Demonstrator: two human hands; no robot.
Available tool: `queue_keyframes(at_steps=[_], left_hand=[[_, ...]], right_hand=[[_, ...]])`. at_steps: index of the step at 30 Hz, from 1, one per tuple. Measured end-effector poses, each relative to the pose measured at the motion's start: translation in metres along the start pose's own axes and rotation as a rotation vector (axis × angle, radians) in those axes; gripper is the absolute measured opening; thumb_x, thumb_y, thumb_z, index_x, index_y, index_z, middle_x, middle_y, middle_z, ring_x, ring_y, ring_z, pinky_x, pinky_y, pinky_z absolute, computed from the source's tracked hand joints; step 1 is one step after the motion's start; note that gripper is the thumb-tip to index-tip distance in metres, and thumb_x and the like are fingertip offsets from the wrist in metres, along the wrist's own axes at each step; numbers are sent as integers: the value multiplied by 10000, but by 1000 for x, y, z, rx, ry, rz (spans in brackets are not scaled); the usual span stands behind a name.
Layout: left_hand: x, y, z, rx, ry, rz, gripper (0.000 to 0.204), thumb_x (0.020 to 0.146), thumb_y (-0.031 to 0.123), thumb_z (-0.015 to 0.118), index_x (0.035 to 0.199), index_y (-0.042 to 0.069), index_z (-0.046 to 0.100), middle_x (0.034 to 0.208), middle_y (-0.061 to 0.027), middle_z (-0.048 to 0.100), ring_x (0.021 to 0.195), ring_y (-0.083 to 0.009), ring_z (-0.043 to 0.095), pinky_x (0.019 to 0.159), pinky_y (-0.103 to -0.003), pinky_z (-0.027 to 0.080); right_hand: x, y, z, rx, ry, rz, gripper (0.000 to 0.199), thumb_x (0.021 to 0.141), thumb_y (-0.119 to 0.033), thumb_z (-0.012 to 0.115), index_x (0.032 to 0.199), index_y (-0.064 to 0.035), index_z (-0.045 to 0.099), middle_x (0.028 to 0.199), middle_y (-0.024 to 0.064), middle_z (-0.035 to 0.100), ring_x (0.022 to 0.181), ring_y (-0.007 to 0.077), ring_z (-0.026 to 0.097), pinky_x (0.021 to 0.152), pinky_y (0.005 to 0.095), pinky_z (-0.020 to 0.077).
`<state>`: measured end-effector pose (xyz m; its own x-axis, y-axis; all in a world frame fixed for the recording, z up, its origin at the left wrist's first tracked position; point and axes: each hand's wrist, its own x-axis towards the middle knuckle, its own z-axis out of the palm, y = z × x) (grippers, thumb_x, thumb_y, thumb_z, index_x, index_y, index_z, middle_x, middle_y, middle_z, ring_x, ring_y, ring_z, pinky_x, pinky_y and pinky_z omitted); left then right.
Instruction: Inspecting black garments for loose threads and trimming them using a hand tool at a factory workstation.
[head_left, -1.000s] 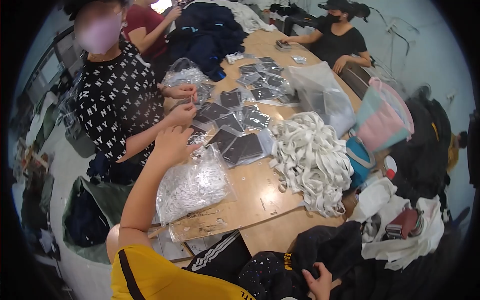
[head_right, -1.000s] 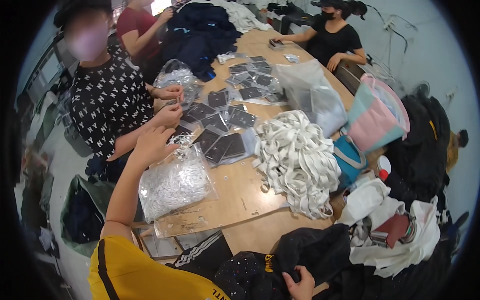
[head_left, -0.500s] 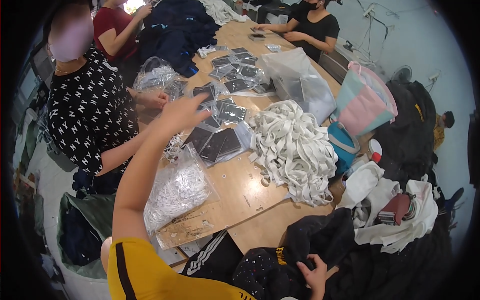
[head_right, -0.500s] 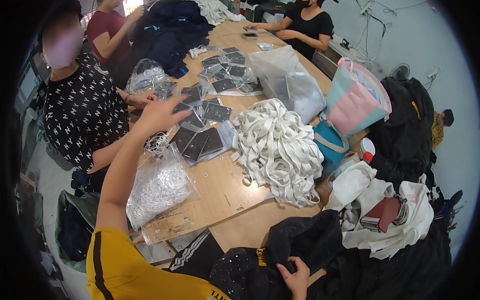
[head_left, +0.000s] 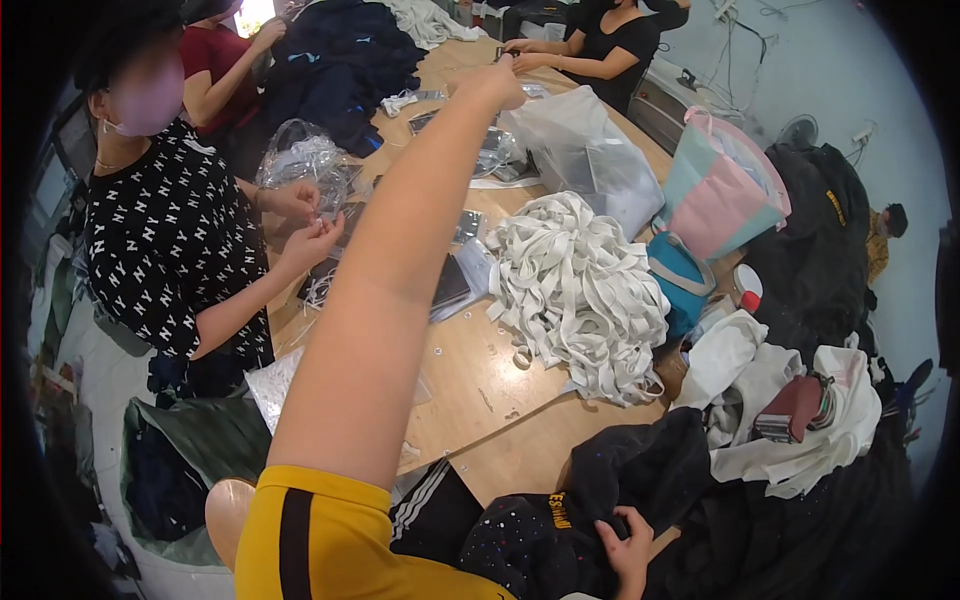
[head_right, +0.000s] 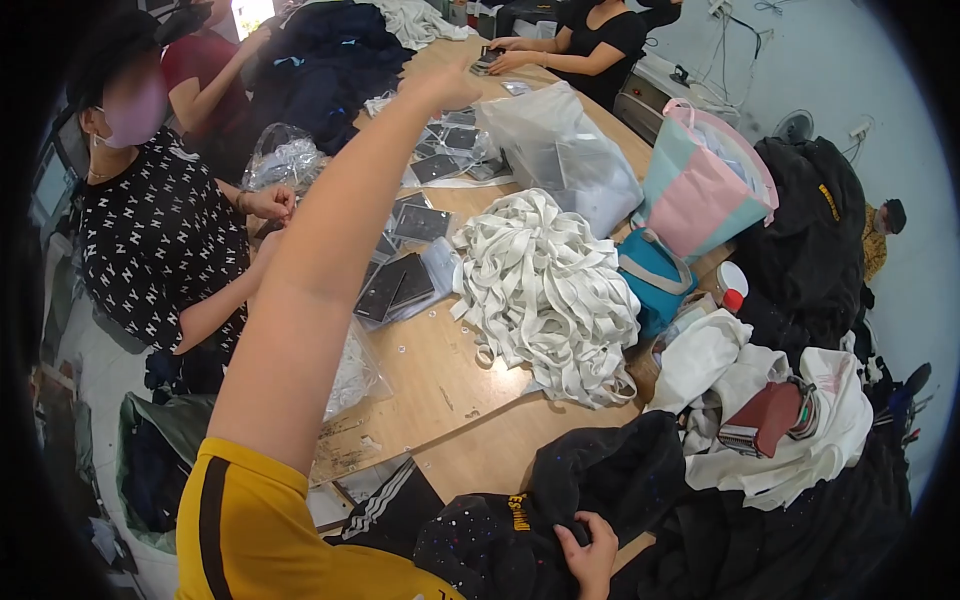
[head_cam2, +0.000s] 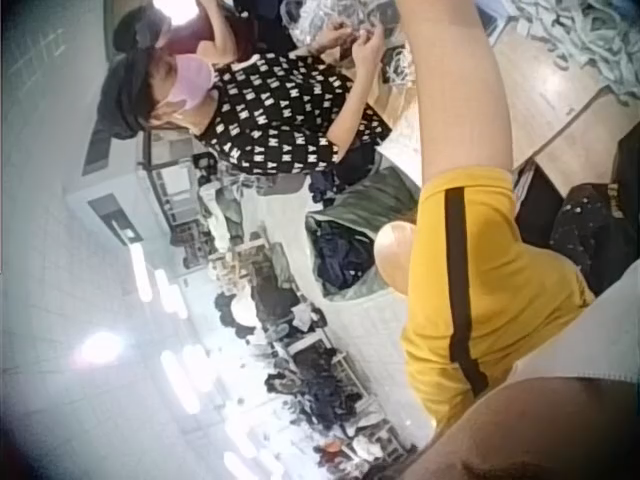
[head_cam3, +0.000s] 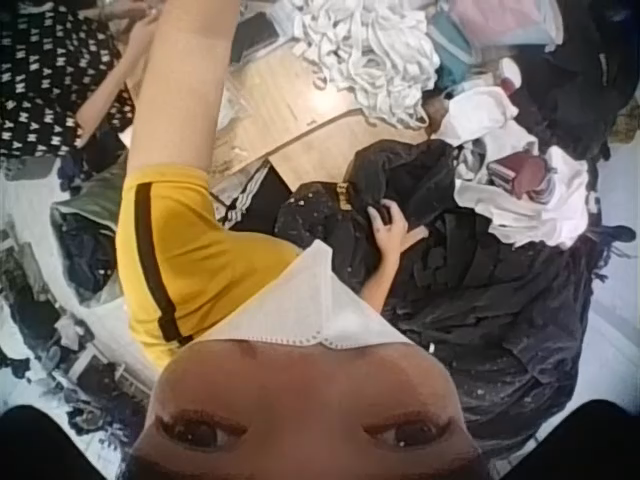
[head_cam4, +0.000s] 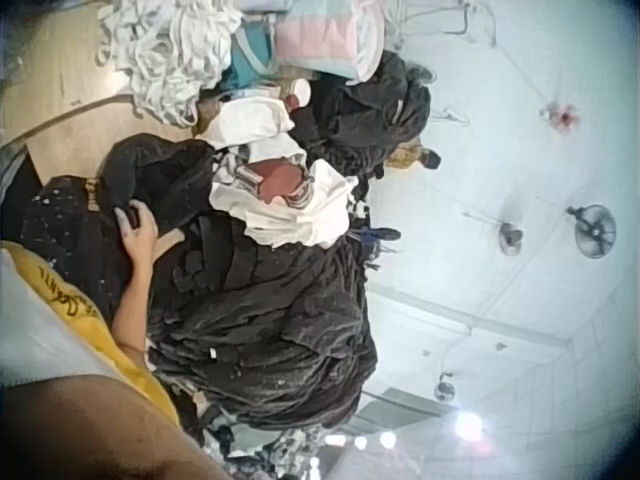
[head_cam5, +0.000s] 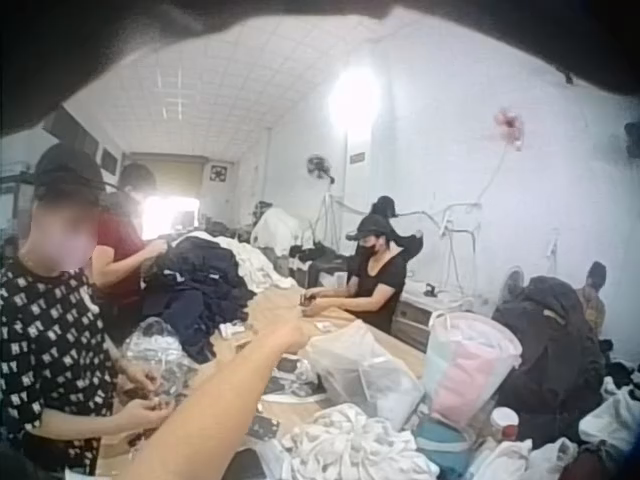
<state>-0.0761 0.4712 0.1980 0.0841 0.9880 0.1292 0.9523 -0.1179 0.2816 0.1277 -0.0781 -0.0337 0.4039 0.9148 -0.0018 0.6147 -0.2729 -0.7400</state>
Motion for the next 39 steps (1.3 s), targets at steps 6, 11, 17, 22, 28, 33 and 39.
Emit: queue_keyframes(at_steps=[6, 11, 17, 22, 28, 33, 39], left_hand=[[10, 2, 5, -47, -63, -72, 769, 813, 252, 529, 1497, 284, 180, 1350, -52, 529, 1198, -247, 544, 959, -399, 431], [15, 7, 9, -9, -52, -77, 760, 818, 253, 508, 1495, 305, 166, 1367, -37, 513, 1210, -242, 535, 954, -403, 430], [12, 7, 5, 41, -58, -64, 721, 836, 265, 517, 1486, 274, 204, 1394, -26, 485, 1242, -243, 505, 1000, -446, 391], [-11, 6, -19, 132, 17, -24, 653, 863, 268, 510, 1468, 224, 270, 1404, -73, 468, 1247, -260, 497, 1012, -466, 384], [-4, 44, 12, 2, -74, 135, 661, 826, 306, 545, 1422, 84, 364, 1283, -158, 562, 1141, -271, 581, 960, -395, 446], [-128, 81, 58, -641, -628, 778, 494, 894, 424, 542, 1128, -8, 586, 866, -96, 687, 812, -195, 651, 740, -345, 504], [-350, 77, 166, -841, -1205, 1694, 534, 819, 461, 657, 1156, 56, 571, 1189, -236, 575, 1162, -417, 494, 1003, -470, 376]], right_hand=[[0, 4, 1, 56, -18, 33, 234, 687, -87, 737, 856, 9, 606, 744, 102, 630, 719, 172, 607, 687, 275, 464], [0, 11, 0, 27, -11, -5, 216, 690, -61, 724, 856, 18, 610, 754, 96, 636, 731, 164, 606, 692, 267, 465], [5, 9, 1, 82, -9, 42, 262, 652, -104, 761, 850, 9, 632, 801, 146, 649, 755, 292, 635, 700, 318, 487], [4, 5, 2, 91, 15, -15, 223, 693, -83, 726, 853, 19, 610, 778, 127, 637, 751, 217, 622, 715, 286, 470], [-4, 10, -4, 35, -32, -90, 237, 819, -136, 694, 986, 16, 624, 877, 185, 646, 827, 274, 619, 771, 342, 477], [-8, 7, -4, 37, 0, -84, 228, 813, -136, 699, 980, 3, 629, 876, 181, 642, 820, 299, 619, 769, 356, 480], [-14, -13, -5, -166, 97, -389, 252, 779, -143, 709, 983, -16, 633, 915, 176, 634, 832, 346, 604, 745, 387, 478]])
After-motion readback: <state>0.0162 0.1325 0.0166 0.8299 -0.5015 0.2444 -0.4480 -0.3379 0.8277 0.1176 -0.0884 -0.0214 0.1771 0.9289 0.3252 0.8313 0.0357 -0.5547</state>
